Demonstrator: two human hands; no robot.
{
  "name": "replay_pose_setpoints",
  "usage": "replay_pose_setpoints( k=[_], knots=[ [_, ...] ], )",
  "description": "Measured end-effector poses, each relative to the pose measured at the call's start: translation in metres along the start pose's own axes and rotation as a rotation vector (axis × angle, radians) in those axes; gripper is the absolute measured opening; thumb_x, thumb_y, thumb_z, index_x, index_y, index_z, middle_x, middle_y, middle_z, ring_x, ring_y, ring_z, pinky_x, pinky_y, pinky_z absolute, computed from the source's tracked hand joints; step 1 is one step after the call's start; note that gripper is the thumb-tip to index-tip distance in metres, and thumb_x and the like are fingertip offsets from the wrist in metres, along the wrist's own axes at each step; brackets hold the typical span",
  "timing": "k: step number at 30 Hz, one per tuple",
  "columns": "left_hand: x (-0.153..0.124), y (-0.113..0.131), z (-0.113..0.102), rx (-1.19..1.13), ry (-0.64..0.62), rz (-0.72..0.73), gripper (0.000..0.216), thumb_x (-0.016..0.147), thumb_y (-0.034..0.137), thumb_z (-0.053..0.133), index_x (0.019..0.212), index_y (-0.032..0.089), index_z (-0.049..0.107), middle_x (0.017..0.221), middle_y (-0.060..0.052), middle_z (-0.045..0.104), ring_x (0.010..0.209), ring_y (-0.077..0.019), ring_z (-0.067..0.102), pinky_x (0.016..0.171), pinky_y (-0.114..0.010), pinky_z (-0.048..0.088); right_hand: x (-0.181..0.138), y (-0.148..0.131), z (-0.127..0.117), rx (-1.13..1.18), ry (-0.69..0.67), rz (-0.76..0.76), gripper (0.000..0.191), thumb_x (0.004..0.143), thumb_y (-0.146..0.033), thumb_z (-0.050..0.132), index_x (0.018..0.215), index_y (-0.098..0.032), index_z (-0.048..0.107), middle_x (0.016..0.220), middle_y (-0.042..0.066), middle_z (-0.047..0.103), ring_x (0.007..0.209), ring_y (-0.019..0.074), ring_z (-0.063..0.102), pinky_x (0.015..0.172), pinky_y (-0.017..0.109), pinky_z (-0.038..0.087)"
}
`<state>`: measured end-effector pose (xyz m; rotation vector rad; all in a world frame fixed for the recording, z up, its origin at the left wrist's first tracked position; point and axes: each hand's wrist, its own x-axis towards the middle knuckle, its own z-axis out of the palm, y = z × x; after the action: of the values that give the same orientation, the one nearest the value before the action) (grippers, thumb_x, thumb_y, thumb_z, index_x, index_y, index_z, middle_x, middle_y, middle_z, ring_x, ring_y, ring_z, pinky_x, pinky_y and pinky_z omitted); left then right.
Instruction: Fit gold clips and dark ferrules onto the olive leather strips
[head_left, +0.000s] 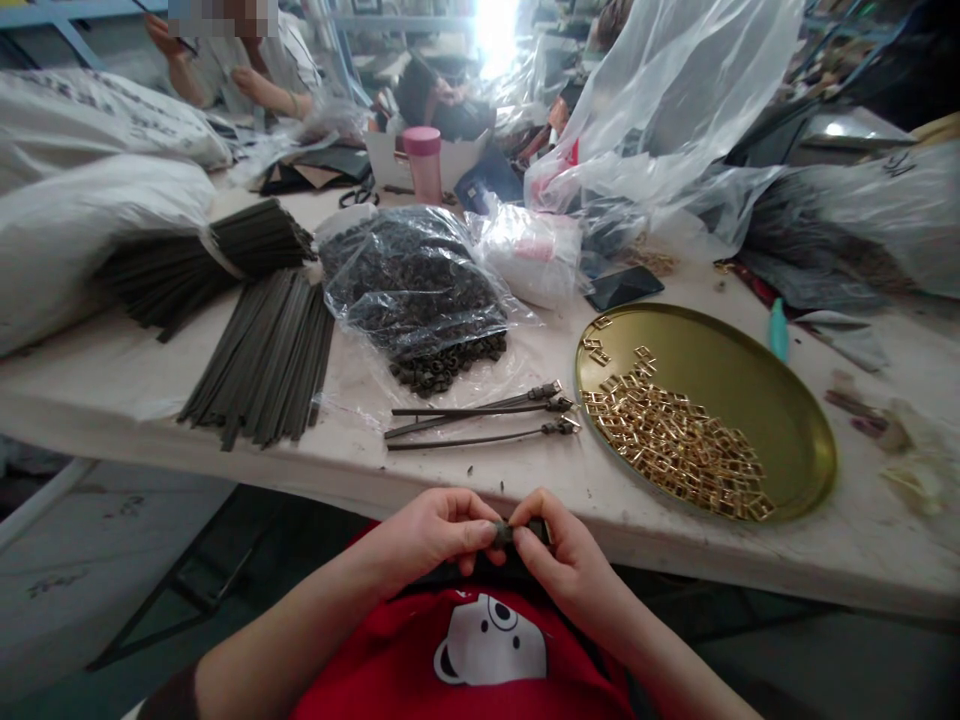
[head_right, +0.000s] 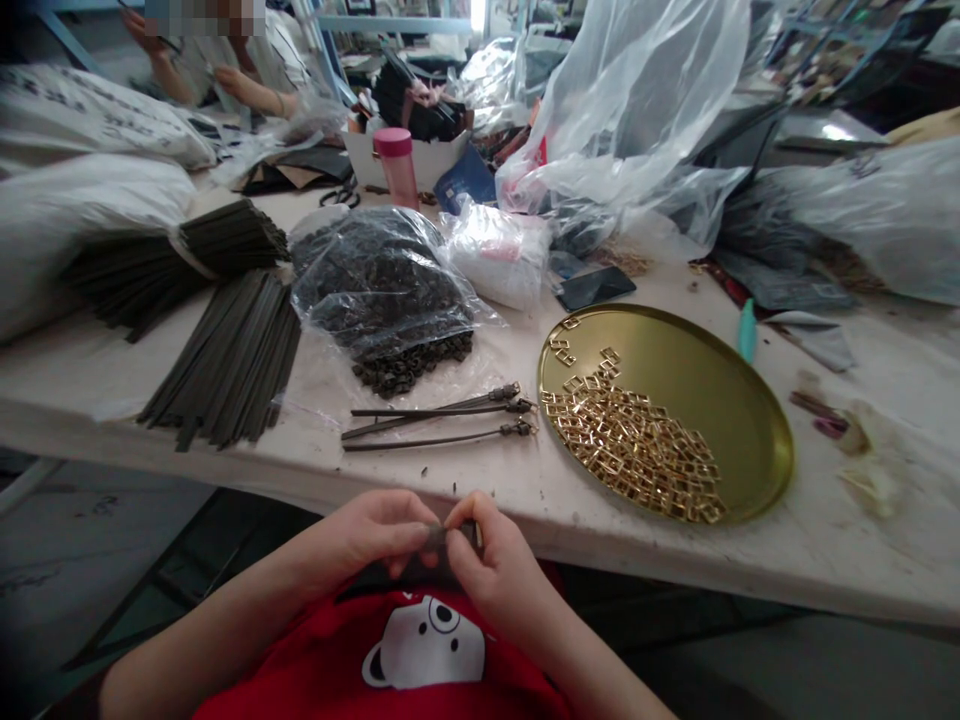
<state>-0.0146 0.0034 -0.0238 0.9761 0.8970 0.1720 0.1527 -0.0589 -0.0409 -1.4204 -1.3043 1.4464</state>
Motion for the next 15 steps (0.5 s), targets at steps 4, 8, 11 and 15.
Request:
replay_pose_setpoints(
  k=[4, 8, 11, 15],
  knots=[
    [0.0012, 0.0011, 0.0048, 0.119, 0.024, 0.031, 0.022, 0.075, 0.033, 0.057, 0.079, 0.011, 0.060, 0.070, -0.002, 0.063, 0.052, -0.0080, 0.049, 0.049, -0.020, 0.037, -0.0023, -0.0007, -0.0025, -0.128, -0.002, -0.070, 0.005, 0.081, -0.017, 0.044, 0.078, -0.021, 0.044, 0.064, -0.003, 0.053, 0.055, 0.0107, 0.044, 0.051, 0.022, 0.033],
    [-0.0002, 0.0058, 0.0096, 0.200, 0.082, 0.080, 0.016, 0.076, 0.028, 0.055, 0.077, 0.013, 0.059, 0.068, 0.000, 0.062, 0.055, -0.0089, 0.052, 0.052, -0.021, 0.039, 0.0007, 0.0010, -0.0045, -0.214, 0.017, -0.109, 0.007, 0.081, -0.015, 0.042, 0.082, -0.021, 0.046, 0.070, -0.001, 0.056, 0.063, 0.0130, 0.050, 0.058, 0.024, 0.038],
    [0.0025, 0.0046, 0.0106, 0.196, 0.077, 0.053, 0.015, 0.075, 0.028, 0.055, 0.075, 0.013, 0.058, 0.065, 0.000, 0.060, 0.054, -0.0092, 0.053, 0.052, -0.021, 0.039, 0.0022, 0.0037, -0.0061, -0.270, -0.008, -0.185, 0.012, 0.080, -0.011, 0.043, 0.087, -0.021, 0.047, 0.074, 0.000, 0.059, 0.068, 0.0140, 0.053, 0.062, 0.026, 0.040],
    [0.0091, -0.0008, 0.0084, 0.138, 0.038, -0.014, 0.021, 0.073, 0.032, 0.058, 0.075, 0.012, 0.057, 0.063, -0.001, 0.061, 0.053, -0.0102, 0.054, 0.053, -0.022, 0.040, 0.0012, 0.0058, -0.0087, -0.302, -0.063, -0.251, 0.017, 0.078, -0.009, 0.043, 0.090, -0.021, 0.047, 0.076, 0.000, 0.061, 0.070, 0.0146, 0.055, 0.065, 0.027, 0.041]
  ],
)
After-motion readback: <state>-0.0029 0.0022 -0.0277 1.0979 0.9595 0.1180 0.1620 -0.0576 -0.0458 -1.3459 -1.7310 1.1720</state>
